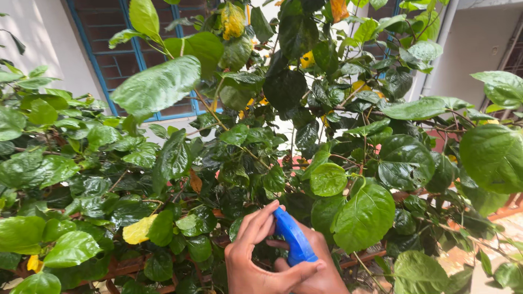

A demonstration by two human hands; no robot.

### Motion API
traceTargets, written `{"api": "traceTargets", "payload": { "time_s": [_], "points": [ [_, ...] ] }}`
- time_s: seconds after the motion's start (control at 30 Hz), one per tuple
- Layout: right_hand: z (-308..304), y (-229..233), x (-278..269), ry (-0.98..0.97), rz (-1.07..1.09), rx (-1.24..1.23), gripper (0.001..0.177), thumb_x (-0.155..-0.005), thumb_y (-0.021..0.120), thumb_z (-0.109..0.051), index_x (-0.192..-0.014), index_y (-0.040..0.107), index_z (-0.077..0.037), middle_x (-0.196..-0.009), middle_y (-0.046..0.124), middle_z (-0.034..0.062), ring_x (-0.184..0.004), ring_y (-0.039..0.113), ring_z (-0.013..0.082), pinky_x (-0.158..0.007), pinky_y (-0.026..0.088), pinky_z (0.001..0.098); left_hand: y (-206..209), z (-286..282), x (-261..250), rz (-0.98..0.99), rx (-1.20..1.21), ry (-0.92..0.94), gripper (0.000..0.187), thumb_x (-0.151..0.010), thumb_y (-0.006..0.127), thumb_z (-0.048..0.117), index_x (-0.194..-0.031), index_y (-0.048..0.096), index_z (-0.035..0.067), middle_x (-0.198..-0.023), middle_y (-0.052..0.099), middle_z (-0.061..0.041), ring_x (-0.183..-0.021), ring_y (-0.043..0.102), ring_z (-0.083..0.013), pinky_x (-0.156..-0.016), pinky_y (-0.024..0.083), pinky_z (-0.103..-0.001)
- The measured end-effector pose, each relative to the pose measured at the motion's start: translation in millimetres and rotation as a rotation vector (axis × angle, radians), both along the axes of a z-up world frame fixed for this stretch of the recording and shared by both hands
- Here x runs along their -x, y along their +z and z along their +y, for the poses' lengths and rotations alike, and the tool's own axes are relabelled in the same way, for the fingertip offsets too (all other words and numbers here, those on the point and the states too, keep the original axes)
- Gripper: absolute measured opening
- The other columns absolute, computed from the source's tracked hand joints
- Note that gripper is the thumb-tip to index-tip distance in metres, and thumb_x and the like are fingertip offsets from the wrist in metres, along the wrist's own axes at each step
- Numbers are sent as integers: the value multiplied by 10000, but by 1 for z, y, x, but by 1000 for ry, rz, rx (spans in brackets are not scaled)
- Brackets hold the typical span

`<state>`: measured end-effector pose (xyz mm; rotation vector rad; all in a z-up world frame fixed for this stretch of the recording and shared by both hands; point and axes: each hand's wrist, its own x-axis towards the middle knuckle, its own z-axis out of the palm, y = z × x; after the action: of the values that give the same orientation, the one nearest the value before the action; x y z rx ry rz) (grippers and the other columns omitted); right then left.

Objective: The person sprays water onto the leaves of a large green plant using a blue spray bottle, while using their other hand to move leaves aside.

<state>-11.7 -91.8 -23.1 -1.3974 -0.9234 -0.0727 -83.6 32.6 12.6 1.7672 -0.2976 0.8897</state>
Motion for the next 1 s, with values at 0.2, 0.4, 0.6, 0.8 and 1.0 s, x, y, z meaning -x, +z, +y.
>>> {"api": "traceTargets", "payload": {
  "time_s": [0.2, 0.4, 0.6, 0.8, 1.0],
  "points": [
    [-11, 5, 9, -160, 132, 71, 684, -653, 664, 18, -1334, 611, -25, -1067, 699, 112, -1011, 717, 205, -925, 610, 359, 7, -7, 3, -96, 27, -53, 628, -831, 785, 344, -1325, 639, -15, -1327, 718, -150, -1259, 695, -249, -1064, 498, -381],
    [-19, 13, 7, -215, 37, 130, 533, -685, 610, 34, -1214, 641, -23, -1095, 734, 73, -1084, 722, 189, -964, 589, 332, -1, 2, -14, 150, 216, 238, 295, -925, 651, 229, -1136, 731, 40, -1121, 809, -84, -1069, 765, -172, -941, 546, -352],
    [-24, -5, -10, -248, 113, 217, 538, -709, 611, 40, -1240, 602, -49, -1073, 713, 64, -1045, 745, 172, -962, 595, 317, -13, 9, -28, 144, 288, 252, 276, -921, 645, 200, -1130, 706, 29, -1157, 798, -91, -1102, 744, -167, -921, 552, -337],
    [-25, -25, -27, -228, 69, 130, 705, -713, 651, 55, -1400, 550, -71, -1068, 687, 66, -1011, 732, 171, -899, 616, 321, -19, 6, -43, 121, 306, 199, 300, -914, 659, 200, -1155, 701, 27, -1189, 783, -102, -1120, 730, -178, -903, 555, -345],
    [-30, -18, -38, -184, 11, 167, 730, -704, 661, 74, -1411, 546, -68, -1102, 714, 55, -1038, 741, 155, -871, 635, 308, -21, 6, -55, 167, 309, 203, 358, -894, 681, 219, -1206, 683, 42, -1206, 765, -97, -1100, 724, -179, -902, 552, -348]
  ]
}}
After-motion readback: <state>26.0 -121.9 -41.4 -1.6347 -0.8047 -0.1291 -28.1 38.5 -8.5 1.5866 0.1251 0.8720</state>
